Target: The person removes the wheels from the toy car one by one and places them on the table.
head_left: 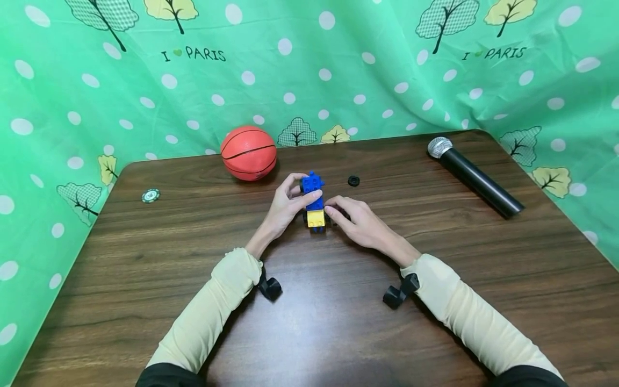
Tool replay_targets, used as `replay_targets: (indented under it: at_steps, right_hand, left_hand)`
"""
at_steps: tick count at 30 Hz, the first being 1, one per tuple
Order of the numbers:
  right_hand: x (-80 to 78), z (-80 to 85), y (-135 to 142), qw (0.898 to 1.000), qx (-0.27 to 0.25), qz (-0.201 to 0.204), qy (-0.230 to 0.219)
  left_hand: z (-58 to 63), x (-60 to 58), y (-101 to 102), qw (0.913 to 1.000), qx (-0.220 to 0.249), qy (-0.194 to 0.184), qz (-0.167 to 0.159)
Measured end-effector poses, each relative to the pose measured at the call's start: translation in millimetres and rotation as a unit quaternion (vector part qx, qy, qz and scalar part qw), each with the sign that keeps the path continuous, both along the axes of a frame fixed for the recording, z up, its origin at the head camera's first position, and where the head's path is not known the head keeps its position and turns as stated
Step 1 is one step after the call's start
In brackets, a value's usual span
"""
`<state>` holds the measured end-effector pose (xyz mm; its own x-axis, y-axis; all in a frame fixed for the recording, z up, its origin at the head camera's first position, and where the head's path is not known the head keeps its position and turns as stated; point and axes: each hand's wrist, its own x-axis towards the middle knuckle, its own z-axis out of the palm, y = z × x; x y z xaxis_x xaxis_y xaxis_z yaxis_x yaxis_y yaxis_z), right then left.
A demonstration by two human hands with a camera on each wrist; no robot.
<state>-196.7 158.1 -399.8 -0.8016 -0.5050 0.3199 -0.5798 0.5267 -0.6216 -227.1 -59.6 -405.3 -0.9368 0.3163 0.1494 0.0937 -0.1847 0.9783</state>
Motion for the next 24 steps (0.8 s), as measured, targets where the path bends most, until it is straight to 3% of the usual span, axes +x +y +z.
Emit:
replay_targets:
  at_steps: [8,15,24]
  right_hand:
    - [2.7,-1.6,-4.7,1.0,-0.005,-0.007,-0.002]
    - [4.1,-2.8,-7.7,0.997,-0.066,-0.028,-0.002]
    - [5.5,-1.5,-11.8,0.987,-0.13,-0.069,-0.057]
  left_hand:
    - [-1.1,0.0,-0.3,0.9999,0.012,-0.003,-0.007]
    - [0.0,0.8,-0.9,0.9941,0.094,-0.032,-0.044]
    - [-0.7,2.1,-0.4,0.9931,0.1,-0.035,-0.049]
